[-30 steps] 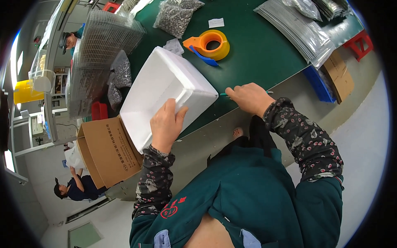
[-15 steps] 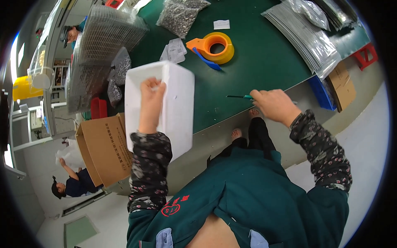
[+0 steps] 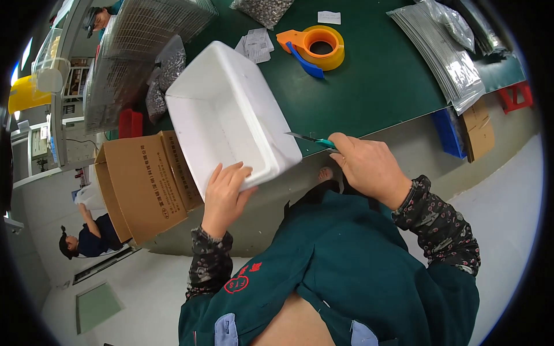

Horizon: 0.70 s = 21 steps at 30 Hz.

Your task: Cleaning a white foam container by removing blue tape and scraping the interior edges with a utility knife.

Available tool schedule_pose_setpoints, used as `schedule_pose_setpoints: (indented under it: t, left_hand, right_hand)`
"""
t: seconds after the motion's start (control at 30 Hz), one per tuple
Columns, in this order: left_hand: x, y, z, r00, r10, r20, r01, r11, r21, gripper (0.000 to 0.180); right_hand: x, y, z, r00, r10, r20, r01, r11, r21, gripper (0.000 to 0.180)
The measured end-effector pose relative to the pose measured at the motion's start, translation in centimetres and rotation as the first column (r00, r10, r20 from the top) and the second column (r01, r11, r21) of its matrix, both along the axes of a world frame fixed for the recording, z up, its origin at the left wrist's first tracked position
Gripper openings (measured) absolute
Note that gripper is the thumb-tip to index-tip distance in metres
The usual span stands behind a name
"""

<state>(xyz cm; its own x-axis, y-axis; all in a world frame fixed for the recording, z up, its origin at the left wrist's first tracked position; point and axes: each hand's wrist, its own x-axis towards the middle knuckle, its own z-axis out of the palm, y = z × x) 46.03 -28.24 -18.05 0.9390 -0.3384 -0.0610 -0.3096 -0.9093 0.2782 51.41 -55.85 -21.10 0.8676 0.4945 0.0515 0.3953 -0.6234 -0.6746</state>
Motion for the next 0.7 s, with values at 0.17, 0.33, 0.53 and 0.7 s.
schedule_pose_setpoints:
  t: [0.17, 0.33, 0.53, 0.7]
  left_hand:
    - [3.0, -0.9, -0.8, 0.994, 0.09, 0.064, -0.09, 0.996, -0.005, 0.035]
    - [4.5, -2.7, -1.0, 0.991, 0.098, 0.085, -0.099, 0.995, 0.003, 0.028]
    - [4.7, -2.5, -1.7, 0.988, 0.076, 0.133, -0.077, 0.997, 0.008, 0.025]
    - [4.8, -2.3, -1.8, 0.993, 0.079, 0.085, -0.079, 0.997, -0.005, 0.024]
  right_hand:
    - [-0.5, 1.8, 2.9, 0.997, 0.016, 0.081, -0.005, 0.992, -0.128, 0.019]
    - [0.3, 3.2, 4.4, 0.966, 0.03, 0.258, 0.037, 0.967, -0.254, 0.014]
    - [0.9, 4.3, 4.8, 0.974, 0.088, 0.209, -0.011, 0.938, -0.346, 0.013]
    - [1.2, 4.7, 4.9, 0.977, 0.119, 0.176, -0.041, 0.919, -0.393, 0.014]
